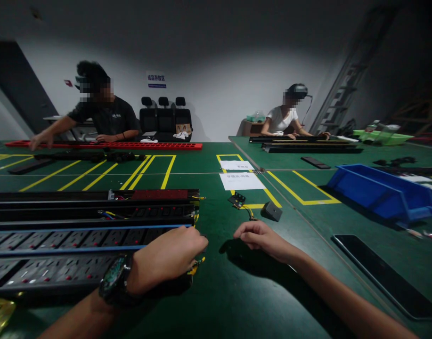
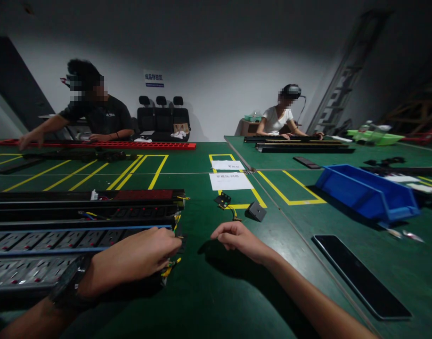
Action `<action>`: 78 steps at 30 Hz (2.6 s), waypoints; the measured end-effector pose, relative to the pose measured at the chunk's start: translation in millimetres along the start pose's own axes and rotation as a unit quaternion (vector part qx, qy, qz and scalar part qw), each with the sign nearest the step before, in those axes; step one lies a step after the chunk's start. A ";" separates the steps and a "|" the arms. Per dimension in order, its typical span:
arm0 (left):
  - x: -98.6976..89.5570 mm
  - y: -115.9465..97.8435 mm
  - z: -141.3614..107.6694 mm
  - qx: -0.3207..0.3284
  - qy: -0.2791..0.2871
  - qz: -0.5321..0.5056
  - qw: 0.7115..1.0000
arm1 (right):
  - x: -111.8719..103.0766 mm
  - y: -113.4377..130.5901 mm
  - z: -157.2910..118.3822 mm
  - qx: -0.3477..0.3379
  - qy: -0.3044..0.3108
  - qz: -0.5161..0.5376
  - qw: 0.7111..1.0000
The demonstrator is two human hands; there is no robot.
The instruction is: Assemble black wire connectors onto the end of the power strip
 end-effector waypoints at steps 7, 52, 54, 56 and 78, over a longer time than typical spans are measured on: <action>2.0 -0.2 -0.5 0.013 -0.005 -0.025 1.000 | -0.2 -0.7 -1.0 0.000 -0.003 -0.009 1.000; -1.9 -14.8 -0.1 0.034 0.041 -0.041 0.998 | 87.0 26.4 -23.3 -0.186 0.105 -0.557 0.803; -2.8 -14.1 -0.3 0.038 0.051 -0.053 0.997 | 86.8 26.4 -22.9 -0.180 0.111 -0.557 0.803; -4.4 -13.6 -0.6 0.041 0.058 -0.057 0.996 | 86.9 26.5 -22.5 -0.172 0.119 -0.556 0.805; -2.0 -19.6 6.3 -0.047 0.052 0.076 0.995 | 72.3 18.5 -17.6 -0.163 0.095 -0.445 0.875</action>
Point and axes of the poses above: each hand's wrist, its own z-axis towards the middle knuckle, its own x-axis out of the palm, y = z × x, the point moved 5 cm from there along z, towards the middle knuckle, and after that the axes turned 2 degrees about y, right-handed, at the moved point
